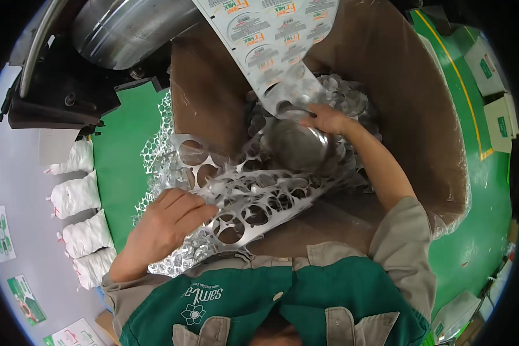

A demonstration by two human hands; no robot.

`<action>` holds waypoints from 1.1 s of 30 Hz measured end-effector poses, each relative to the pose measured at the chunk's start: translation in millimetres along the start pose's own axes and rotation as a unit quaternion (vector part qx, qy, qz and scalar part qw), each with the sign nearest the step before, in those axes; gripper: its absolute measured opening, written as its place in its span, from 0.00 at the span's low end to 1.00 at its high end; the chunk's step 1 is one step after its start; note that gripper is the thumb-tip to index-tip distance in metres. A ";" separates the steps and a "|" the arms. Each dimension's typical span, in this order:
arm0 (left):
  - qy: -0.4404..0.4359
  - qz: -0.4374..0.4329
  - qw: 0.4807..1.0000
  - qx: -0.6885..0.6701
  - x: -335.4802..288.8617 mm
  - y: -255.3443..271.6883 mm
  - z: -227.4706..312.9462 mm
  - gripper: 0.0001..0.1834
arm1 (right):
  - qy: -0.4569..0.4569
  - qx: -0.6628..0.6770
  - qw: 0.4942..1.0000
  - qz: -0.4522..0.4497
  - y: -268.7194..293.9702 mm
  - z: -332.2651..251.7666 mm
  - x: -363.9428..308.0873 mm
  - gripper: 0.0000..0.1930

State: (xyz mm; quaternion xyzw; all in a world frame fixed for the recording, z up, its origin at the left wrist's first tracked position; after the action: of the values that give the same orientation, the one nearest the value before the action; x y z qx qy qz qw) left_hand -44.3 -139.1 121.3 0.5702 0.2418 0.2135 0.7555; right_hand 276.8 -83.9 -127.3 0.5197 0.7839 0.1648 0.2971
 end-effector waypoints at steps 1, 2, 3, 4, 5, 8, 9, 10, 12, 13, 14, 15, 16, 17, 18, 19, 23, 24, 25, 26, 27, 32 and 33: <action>0.003 -0.008 1.000 -0.001 0.7 -4.3 -3.7 0.17 | 0.012 -0.022 1.000 0.001 -17.8 31.8 7.1 0.35; 0.006 -0.012 1.000 -0.007 0.9 -10.3 -9.3 0.17 | 0.026 -0.054 0.998 -0.010 -16.6 27.6 4.4 0.32; 0.009 -0.017 1.000 -0.012 3.5 -13.1 -12.8 0.17 | 0.039 -0.084 0.996 -0.019 -16.9 23.3 0.4 0.29; 0.005 -0.009 1.000 -0.018 11.4 -8.6 -12.1 0.18 | 0.041 -0.162 0.984 -0.055 -19.4 13.8 -6.3 0.28; -0.004 -0.005 1.000 -0.018 20.3 -8.2 -15.8 0.19 | 0.044 -0.241 0.966 -0.085 -18.3 -1.0 -8.7 0.26; 0.056 -0.056 0.992 -0.098 36.3 -6.1 -27.3 0.22 | 0.101 -0.285 0.951 -0.065 18.9 -51.1 -26.5 0.22; 0.102 -0.039 0.975 -0.195 38.9 -6.7 -34.7 0.22 | 0.125 -0.266 0.955 -0.042 39.1 -70.3 -37.8 0.21; 0.152 -0.024 0.944 -0.291 39.8 -9.3 -42.6 0.21 | 0.152 -0.174 0.973 -0.025 68.3 -92.5 -47.2 0.20; 0.258 -0.031 0.826 -0.500 34.3 -5.9 -58.3 0.19 | 0.230 0.168 0.957 0.045 94.8 -113.7 -61.3 0.21; 0.280 0.006 0.801 -0.529 34.0 -6.0 -59.8 0.19 | 0.268 0.399 0.871 0.099 98.5 -116.2 -66.4 0.22; 0.302 0.045 0.773 -0.556 31.9 -7.3 -61.0 0.18 | 0.289 0.476 0.828 0.068 97.5 -113.2 -66.0 0.23; 0.323 0.084 0.742 -0.581 28.4 -9.6 -62.4 0.18 | 0.307 0.548 0.777 0.036 93.2 -106.1 -63.9 0.23; 0.281 0.065 0.782 -0.553 22.1 -10.0 -70.9 0.16 | 0.322 0.616 0.719 0.007 88.3 -96.1 -63.5 0.24; 0.287 0.093 0.762 -0.573 19.0 -4.6 -72.0 0.15 | 0.278 0.645 0.712 -0.012 71.9 -71.7 -54.3 0.24; 0.296 0.122 0.741 -0.591 14.6 3.2 -69.7 0.14 | 0.181 0.467 0.865 0.018 62.1 -47.6 -40.1 0.29; 0.303 0.153 0.718 -0.607 10.0 9.3 -70.7 0.13 | 0.071 0.271 0.960 -0.009 52.0 -23.5 -26.3 0.34; 0.317 0.169 0.652 -0.667 -3.9 -1.8 -100.3 0.13 | -0.087 -0.288 0.954 -0.018 11.0 44.9 -22.0 0.27; 0.325 0.198 0.637 -0.671 0.9 -4.2 -101.0 0.13 | -0.106 -0.323 0.940 -0.027 -3.6 73.5 -21.1 0.25; 0.340 0.205 0.613 -0.683 6.3 -6.5 -97.0 0.14 | -0.081 -0.347 0.932 -0.059 -5.9 68.7 -22.9 0.24; 0.354 0.214 0.589 -0.695 12.1 -6.6 -89.7 0.14 | -0.053 -0.371 0.923 -0.091 -2.0 53.5 -26.9 0.22; 0.367 0.223 0.564 -0.705 16.0 -6.6 -85.8 0.14 | -0.025 -0.395 0.910 -0.122 5.8 37.4 -29.1 0.21; 0.336 0.199 0.508 -0.767 23.3 -11.1 -72.1 0.16 | 0.194 0.146 0.958 -0.150 81.8 -100.5 -55.0 0.17; 0.327 0.177 0.516 -0.771 18.1 -9.8 -71.3 0.16 | 0.220 0.321 0.912 -0.127 83.6 -110.7 -60.2 0.16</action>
State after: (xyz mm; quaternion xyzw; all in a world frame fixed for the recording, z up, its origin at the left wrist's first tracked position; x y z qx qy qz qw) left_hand -72.9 -76.7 93.1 -0.3158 0.1067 0.6169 0.7130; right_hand 283.3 -99.3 23.0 0.4335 0.8995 -0.0253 -0.0473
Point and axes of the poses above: each hand's wrist, its own x-axis towards the middle knuckle, its own y-axis out of the back of the hand, z = x × y, the point moved 1 cm from there along x, towards the middle knuckle, and after that the axes turned 12 degrees about y, right-handed, at the moved point
